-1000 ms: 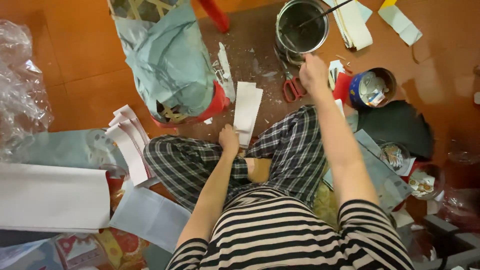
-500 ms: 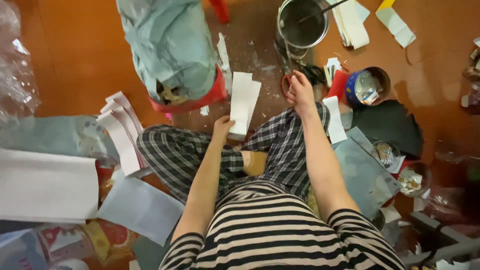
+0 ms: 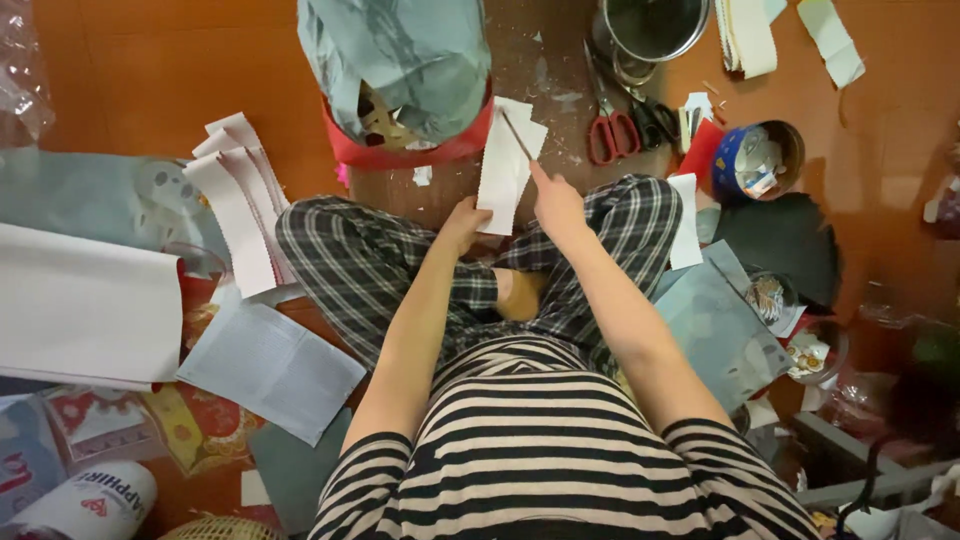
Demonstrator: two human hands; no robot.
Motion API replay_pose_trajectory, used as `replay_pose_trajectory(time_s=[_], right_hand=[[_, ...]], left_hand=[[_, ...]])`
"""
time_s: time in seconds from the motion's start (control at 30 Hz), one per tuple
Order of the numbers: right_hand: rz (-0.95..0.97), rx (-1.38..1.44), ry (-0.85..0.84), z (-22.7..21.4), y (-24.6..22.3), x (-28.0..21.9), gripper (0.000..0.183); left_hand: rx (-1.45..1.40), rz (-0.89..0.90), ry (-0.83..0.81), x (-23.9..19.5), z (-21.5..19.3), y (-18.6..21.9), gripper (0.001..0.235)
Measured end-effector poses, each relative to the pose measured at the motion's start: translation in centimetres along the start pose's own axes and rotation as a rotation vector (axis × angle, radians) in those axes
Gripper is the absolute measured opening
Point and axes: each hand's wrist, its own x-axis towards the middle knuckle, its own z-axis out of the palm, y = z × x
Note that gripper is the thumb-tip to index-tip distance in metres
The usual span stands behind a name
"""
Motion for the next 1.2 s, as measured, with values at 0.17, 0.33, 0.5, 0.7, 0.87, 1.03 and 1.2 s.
replay_pose_trajectory(time_s=[0.17, 0.33, 0.5, 0.7, 0.87, 1.03, 1.2], right_hand=[[0.053, 0.126, -0.066, 2.0, -2.5, -5.3, 0.068], [0.075, 0.266, -0.122, 0.6, -3.1, -15.4, 0.054], [0.117, 0.517, -0.078, -2.0, -3.6, -18.1, 0.047], [0.233, 0.566, -0.115, -0.8, -5.9, -18.4, 0.044], [0.320, 0.452, -0.022, -1.5, -1.8, -17.4, 0.040], [0.147, 0.421, 0.174, -0.4, -2.7, -6.2, 0.041], [0.113, 0.496, 0.269, 2.9, -3.2, 1.8, 0.042]], left_hand=[[0.269, 0.036, -0.130, 0.3, -0.6, -1.4, 0.067], [0.203, 0.079, -0.128, -3.6, 0.5, 2.2, 0.063], [-0.478, -0.362, -0.087, -3.8, 0.5, 6.9, 0.085], [-0.548, -0.320, 0.136, -1.4, 1.0, 5.5, 0.036], [-0.508, -0.343, 0.053, 0.2, 0.4, 3.1, 0.074], [-0.505, -0.306, 0.025, 2.9, -1.1, -2.2, 0.059], [-0.426, -0.337, -0.047, -6.5, 1.4, 7.9, 0.067]])
